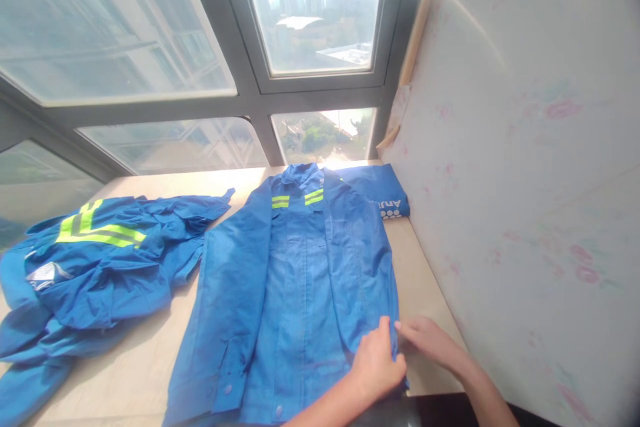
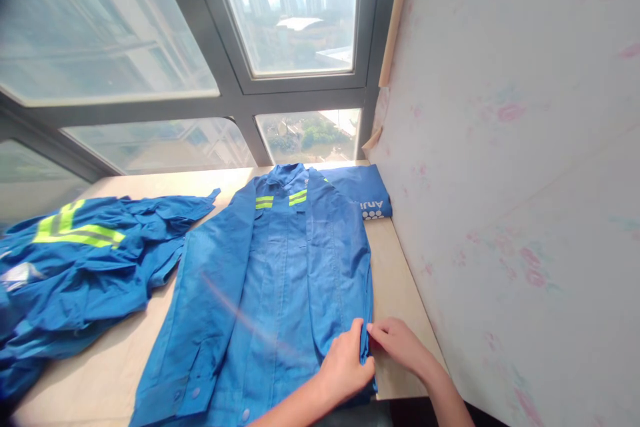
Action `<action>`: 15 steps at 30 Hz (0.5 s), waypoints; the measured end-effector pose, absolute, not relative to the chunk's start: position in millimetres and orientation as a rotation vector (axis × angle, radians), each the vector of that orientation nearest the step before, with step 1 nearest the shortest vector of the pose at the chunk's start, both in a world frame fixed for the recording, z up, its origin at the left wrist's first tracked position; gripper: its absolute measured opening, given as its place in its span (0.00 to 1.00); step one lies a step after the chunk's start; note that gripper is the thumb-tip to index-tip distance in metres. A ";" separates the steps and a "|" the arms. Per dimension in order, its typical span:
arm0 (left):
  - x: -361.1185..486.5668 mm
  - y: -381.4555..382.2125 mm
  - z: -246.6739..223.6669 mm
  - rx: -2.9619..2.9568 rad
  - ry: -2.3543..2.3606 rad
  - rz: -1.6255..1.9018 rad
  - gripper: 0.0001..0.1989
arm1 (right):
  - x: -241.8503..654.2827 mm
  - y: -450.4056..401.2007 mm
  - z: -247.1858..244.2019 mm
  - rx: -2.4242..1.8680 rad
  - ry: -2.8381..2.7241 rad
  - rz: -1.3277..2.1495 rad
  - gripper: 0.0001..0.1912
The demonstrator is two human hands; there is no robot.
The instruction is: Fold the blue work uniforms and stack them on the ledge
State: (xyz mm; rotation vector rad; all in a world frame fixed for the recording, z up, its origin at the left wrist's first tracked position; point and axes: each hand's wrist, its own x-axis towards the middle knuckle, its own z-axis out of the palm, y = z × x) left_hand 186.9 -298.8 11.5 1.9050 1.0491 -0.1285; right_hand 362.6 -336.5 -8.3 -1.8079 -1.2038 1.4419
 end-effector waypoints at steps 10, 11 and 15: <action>176.8 -314.2 -5.9 1.798 1.005 -0.035 0.47 | 429.3 -59.2 48.8 -1.914 -1.131 0.829 0.15; 176.1 -315.6 -8.3 1.810 1.001 -0.044 0.46 | 433.2 -44.0 51.2 -1.885 -1.152 0.909 0.16; 173.3 -315.6 -19.5 1.831 0.967 -0.173 0.34 | 451.6 -10.9 56.4 -1.766 -1.224 1.344 0.15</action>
